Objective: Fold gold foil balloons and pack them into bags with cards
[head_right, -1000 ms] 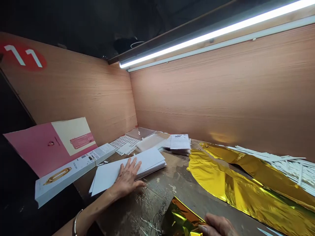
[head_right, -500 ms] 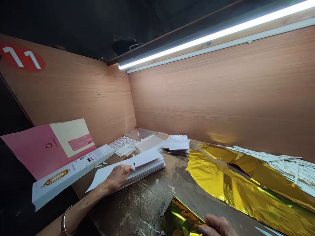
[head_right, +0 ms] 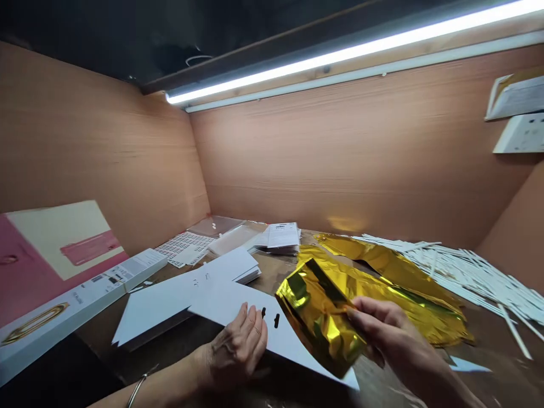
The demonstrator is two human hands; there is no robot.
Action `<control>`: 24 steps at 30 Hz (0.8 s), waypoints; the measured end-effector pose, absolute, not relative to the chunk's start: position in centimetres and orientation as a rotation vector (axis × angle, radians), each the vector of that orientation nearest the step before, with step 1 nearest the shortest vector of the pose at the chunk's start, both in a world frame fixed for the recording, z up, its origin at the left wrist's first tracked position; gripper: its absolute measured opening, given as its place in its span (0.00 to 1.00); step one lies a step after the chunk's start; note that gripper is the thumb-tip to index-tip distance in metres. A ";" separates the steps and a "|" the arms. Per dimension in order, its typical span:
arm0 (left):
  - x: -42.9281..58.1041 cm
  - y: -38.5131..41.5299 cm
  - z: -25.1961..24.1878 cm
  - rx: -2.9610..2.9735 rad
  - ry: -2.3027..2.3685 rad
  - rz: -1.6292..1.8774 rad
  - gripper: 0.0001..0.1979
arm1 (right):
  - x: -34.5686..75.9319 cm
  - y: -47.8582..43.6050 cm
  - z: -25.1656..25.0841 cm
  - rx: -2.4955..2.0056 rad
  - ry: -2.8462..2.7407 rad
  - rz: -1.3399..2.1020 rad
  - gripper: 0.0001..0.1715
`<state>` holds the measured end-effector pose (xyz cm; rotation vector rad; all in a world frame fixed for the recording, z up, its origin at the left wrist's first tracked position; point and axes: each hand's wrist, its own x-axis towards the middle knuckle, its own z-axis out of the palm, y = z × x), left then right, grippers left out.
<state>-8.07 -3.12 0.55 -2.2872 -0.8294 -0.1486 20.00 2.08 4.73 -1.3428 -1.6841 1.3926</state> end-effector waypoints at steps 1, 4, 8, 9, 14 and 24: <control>-7.2 -3.1 0.0 -2.311 -0.811 -0.151 0.17 | 20.1 2.4 4.3 -1.299 -1.650 1.481 0.23; -6.2 -2.8 -1.0 -2.316 -0.843 -0.300 0.15 | 20.2 3.2 1.1 -1.413 -1.661 1.623 0.20; -7.2 -1.9 -0.4 -2.228 -1.273 -0.792 0.16 | 20.5 3.8 -3.0 -1.646 -1.846 1.482 0.15; -7.5 -1.6 -0.1 -2.169 -1.464 -1.022 0.18 | 20.6 3.8 -3.4 -1.629 -1.883 1.471 0.14; -6.9 -0.3 0.1 -1.760 -2.035 -2.365 0.32 | 20.8 4.0 -3.3 -1.570 -1.967 1.443 0.13; -4.0 2.8 0.6 -1.817 -2.090 -2.862 0.17 | 20.1 3.4 -2.0 -1.677 -2.043 1.253 0.15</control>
